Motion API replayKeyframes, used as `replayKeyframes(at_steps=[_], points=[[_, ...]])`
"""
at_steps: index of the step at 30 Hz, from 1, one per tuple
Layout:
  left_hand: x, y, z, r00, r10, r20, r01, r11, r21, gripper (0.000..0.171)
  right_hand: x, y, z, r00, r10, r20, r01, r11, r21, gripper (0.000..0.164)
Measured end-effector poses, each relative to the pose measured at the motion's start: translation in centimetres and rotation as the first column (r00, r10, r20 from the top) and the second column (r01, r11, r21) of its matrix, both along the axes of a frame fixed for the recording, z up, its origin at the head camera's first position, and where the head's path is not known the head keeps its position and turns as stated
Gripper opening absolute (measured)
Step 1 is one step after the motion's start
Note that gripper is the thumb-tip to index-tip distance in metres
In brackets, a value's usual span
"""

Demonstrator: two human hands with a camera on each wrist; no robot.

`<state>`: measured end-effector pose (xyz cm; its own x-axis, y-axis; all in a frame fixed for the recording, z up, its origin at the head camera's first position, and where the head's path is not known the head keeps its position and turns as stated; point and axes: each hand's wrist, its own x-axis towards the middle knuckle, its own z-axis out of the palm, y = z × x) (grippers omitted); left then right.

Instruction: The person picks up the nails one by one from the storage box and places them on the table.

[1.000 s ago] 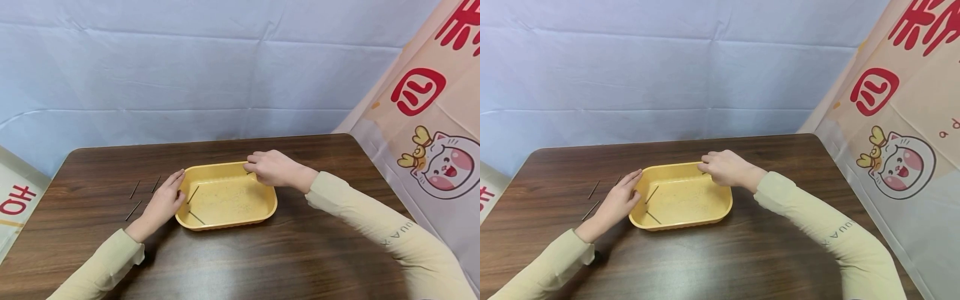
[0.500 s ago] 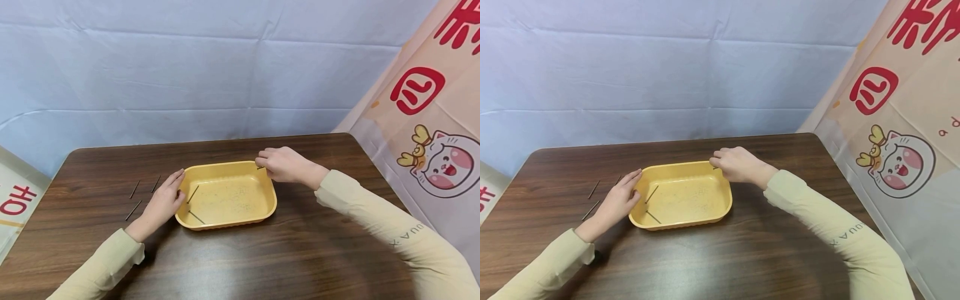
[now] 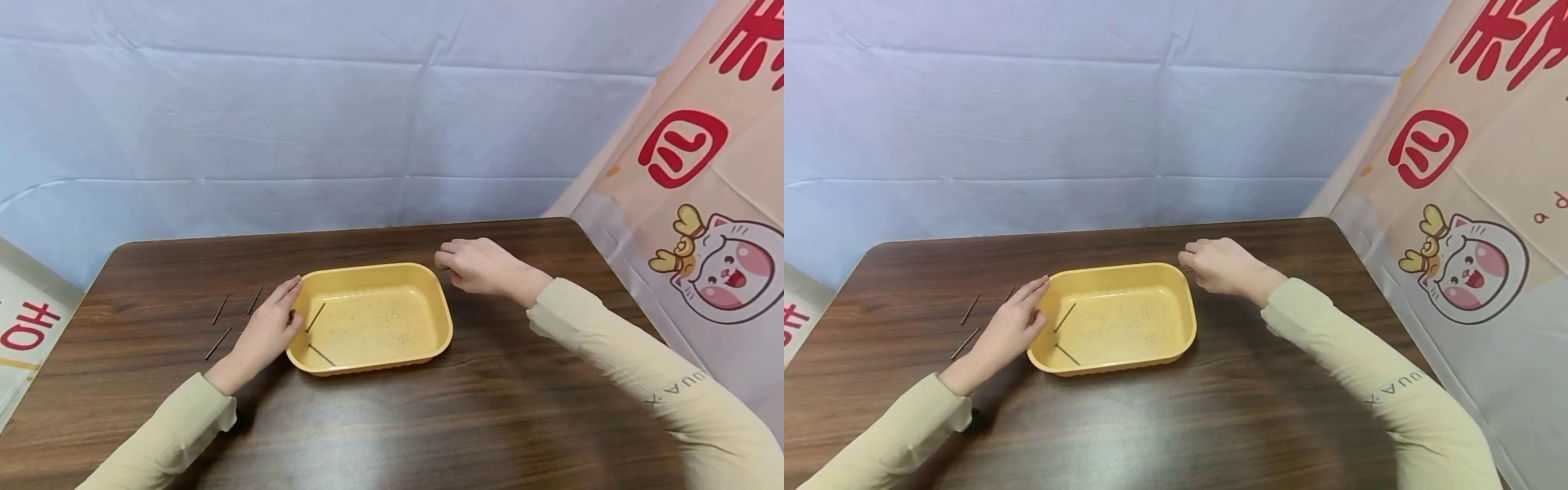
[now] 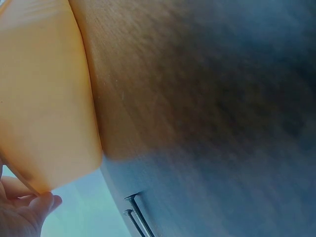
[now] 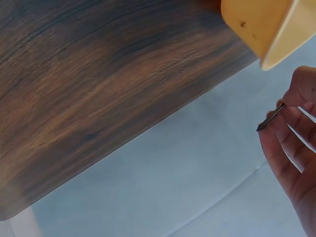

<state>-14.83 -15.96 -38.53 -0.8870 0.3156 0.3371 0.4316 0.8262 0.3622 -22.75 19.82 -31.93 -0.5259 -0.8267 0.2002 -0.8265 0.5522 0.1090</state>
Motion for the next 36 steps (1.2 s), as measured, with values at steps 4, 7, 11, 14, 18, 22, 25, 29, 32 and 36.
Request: replayKeyframes(at_steps=[4,7,11,14,18,22,25,29,32,36], points=[[0.0,0.0,0.0,1.0,0.002,0.0,-0.002,1.0,-0.001,0.049,-0.2,0.3,-0.2,0.999,-0.03,0.016,0.03,0.999,0.01,0.02],[0.1,0.0,0.1,1.0,0.005,0.008,-0.005,1.0,-0.005,0.049,-0.3,0.5,-0.3,0.999,-0.038,0.019,0.038,0.999,0.009,0.019],[0.0,0.0,0.0,1.0,0.006,0.019,-0.006,1.0,-0.006,0.049,-0.4,0.7,-0.7,0.998,-0.05,0.026,0.05,0.999,0.013,0.019],[0.0,-0.1,0.0,1.0,0.005,0.018,-0.005,1.0,-0.004,0.049,-0.6,1.0,-1.0,0.997,-0.065,0.037,0.065,0.998,0.018,0.019],[0.0,-0.1,-0.1,1.0,0.003,0.015,-0.003,1.0,-0.003,0.049,-0.8,1.3,-1.5,0.995,-0.083,0.054,0.083,0.996,0.017,0.019],[0.0,-0.1,0.0,1.0,0.002,0.011,-0.001,1.0,-0.004,0.048,-0.9,1.6,-2.2,0.992,-0.1,0.072,0.099,0.995,0.013,0.02],[0.0,-0.1,0.0,1.0,0.002,0.007,-0.002,1.0,-0.005,0.048,-1.0,1.9,-2.7,0.99,-0.112,0.087,0.111,0.994,0.012,0.019],[0.0,-0.1,0.0,1.0,0.003,0.009,-0.003,1.0,-0.006,0.049,-1.3,2.3,-3.5,0.984,-0.135,0.119,0.133,0.991,0.023,0.018],[-0.1,-0.1,0.0,1.0,0.003,0.011,-0.003,1.0,-0.005,0.049,-1.5,2.5,-3.9,0.977,-0.157,0.147,0.153,0.987,0.042,0.017],[-0.1,-0.1,0.0,1.0,0.003,0.011,-0.003,1.0,-0.003,0.049,-1.7,2.7,-4.4,0.969,-0.179,0.169,0.172,0.984,0.055,0.015]])
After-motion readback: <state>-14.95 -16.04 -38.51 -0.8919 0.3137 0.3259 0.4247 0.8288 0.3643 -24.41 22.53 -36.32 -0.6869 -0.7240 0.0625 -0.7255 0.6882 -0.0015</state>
